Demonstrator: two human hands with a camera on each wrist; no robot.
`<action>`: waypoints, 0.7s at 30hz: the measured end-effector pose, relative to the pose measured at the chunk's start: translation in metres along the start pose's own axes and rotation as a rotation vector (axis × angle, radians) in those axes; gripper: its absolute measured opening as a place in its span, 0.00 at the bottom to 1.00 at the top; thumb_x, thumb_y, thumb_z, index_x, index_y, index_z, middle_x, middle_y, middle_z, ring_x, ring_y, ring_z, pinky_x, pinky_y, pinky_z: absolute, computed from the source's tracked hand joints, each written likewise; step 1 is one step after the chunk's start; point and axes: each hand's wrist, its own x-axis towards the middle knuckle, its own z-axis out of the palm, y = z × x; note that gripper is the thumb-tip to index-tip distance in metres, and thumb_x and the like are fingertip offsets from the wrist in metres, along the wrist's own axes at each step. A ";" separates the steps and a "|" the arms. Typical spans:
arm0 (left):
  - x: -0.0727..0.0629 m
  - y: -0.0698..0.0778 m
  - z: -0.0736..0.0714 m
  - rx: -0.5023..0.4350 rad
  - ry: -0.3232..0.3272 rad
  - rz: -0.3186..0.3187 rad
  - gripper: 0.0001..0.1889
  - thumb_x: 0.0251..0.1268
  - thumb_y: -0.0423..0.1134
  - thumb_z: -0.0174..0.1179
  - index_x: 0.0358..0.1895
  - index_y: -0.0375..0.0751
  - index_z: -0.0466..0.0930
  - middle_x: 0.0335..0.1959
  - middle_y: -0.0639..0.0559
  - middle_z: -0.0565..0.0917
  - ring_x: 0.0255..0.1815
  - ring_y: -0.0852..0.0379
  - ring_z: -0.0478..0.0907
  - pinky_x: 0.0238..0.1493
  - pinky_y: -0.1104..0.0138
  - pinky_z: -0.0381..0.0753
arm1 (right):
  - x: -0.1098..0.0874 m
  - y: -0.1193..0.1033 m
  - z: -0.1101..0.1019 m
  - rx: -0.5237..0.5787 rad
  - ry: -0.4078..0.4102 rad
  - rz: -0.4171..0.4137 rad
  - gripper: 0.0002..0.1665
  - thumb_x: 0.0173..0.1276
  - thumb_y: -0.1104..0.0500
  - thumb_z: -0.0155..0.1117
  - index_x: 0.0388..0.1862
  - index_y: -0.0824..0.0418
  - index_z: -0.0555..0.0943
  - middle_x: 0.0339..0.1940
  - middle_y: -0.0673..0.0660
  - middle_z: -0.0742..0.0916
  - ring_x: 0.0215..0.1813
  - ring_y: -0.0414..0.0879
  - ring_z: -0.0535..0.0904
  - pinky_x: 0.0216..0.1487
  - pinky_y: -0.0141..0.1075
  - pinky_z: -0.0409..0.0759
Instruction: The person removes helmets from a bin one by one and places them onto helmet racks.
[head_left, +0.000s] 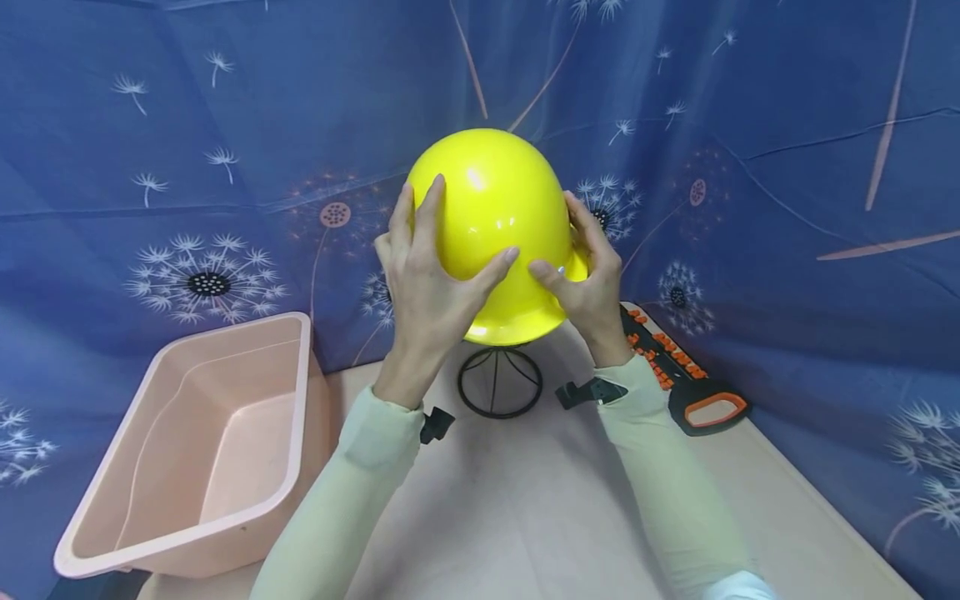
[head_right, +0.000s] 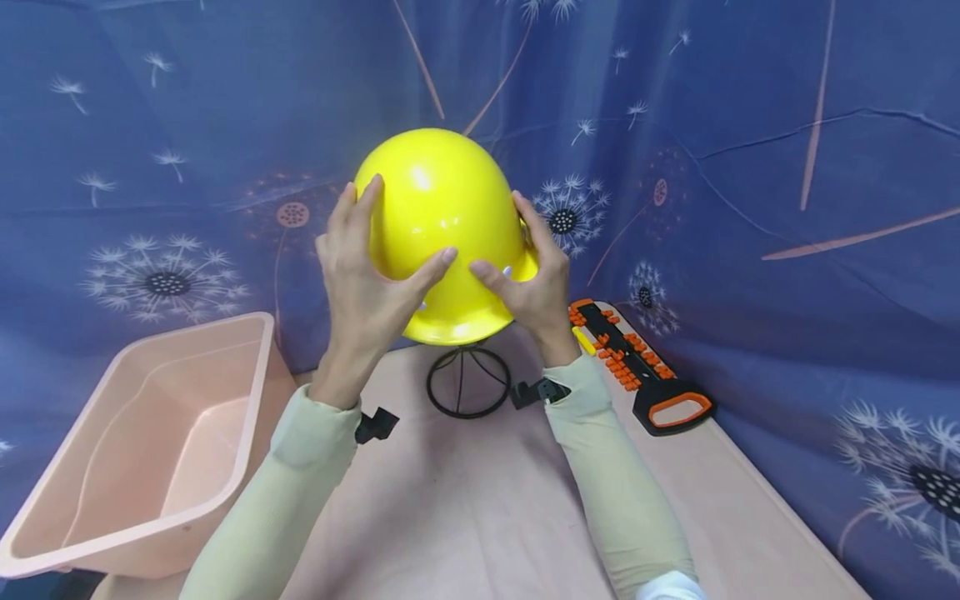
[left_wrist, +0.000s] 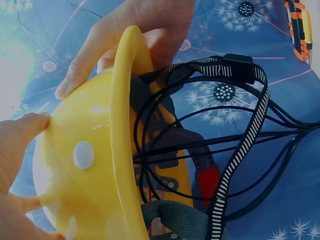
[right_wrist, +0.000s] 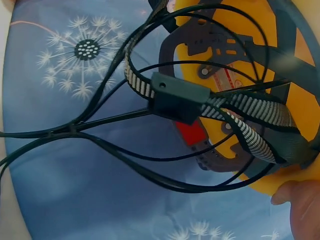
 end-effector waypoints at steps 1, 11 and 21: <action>-0.001 -0.002 0.000 0.000 -0.005 -0.001 0.52 0.58 0.61 0.78 0.84 0.47 0.65 0.87 0.36 0.61 0.79 0.34 0.61 0.66 0.44 0.66 | -0.002 0.002 0.001 -0.005 0.003 0.006 0.61 0.59 0.25 0.77 0.83 0.55 0.71 0.77 0.60 0.81 0.68 0.50 0.85 0.62 0.32 0.87; -0.012 -0.016 0.011 -0.012 -0.035 -0.059 0.52 0.58 0.61 0.78 0.84 0.52 0.65 0.88 0.40 0.59 0.69 0.36 0.64 0.60 0.45 0.71 | -0.018 0.016 0.003 0.006 0.004 0.072 0.58 0.59 0.29 0.79 0.83 0.51 0.71 0.76 0.55 0.81 0.64 0.47 0.85 0.58 0.31 0.88; -0.021 -0.036 0.018 -0.071 -0.029 -0.047 0.52 0.56 0.58 0.80 0.84 0.52 0.66 0.88 0.41 0.60 0.68 0.36 0.63 0.60 0.45 0.69 | -0.030 0.022 0.003 -0.036 -0.008 0.109 0.52 0.60 0.49 0.79 0.83 0.50 0.71 0.78 0.53 0.80 0.66 0.47 0.84 0.60 0.30 0.87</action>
